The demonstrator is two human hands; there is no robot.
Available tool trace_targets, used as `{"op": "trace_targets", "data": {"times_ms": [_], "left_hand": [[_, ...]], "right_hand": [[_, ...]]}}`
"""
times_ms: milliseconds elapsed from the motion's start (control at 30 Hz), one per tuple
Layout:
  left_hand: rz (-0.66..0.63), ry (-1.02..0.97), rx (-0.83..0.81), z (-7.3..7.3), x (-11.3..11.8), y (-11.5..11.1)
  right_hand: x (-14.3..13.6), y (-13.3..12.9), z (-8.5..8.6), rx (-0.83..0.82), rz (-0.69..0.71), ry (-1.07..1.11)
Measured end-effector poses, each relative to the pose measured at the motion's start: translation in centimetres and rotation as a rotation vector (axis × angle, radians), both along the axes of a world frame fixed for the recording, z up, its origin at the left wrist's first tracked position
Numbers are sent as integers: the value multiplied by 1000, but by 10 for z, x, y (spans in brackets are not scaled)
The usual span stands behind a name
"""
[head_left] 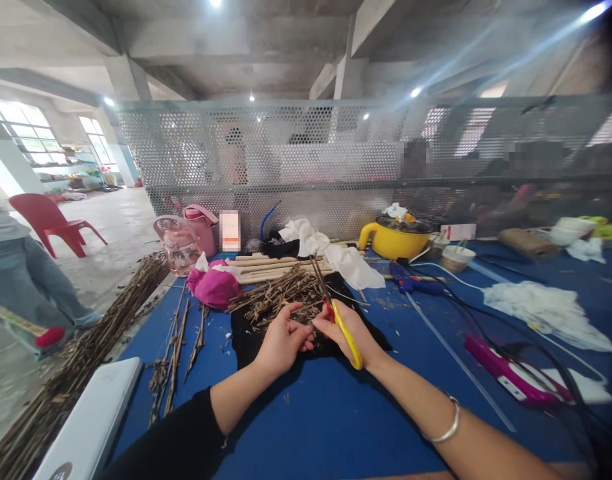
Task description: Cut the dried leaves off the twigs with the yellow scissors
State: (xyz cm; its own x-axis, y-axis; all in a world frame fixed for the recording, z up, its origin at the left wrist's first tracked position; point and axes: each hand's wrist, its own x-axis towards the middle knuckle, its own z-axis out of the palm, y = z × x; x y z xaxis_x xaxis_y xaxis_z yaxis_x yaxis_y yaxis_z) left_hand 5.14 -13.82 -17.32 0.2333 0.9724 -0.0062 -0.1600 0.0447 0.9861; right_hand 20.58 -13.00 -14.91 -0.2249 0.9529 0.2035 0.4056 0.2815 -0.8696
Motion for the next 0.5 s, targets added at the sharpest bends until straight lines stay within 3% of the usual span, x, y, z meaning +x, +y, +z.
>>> {"op": "trace_targets", "data": {"times_ms": [200, 333, 500], "left_hand": [[-57, 153, 136, 2, 5, -9], [-28, 212, 155, 2, 4, -9], [46, 436, 241, 3, -1, -9]], "right_hand": [[-3, -5, 3, -189, 70, 173], [-3, -5, 3, -80, -15, 101], [-1, -5, 8, 23, -127, 87]]}}
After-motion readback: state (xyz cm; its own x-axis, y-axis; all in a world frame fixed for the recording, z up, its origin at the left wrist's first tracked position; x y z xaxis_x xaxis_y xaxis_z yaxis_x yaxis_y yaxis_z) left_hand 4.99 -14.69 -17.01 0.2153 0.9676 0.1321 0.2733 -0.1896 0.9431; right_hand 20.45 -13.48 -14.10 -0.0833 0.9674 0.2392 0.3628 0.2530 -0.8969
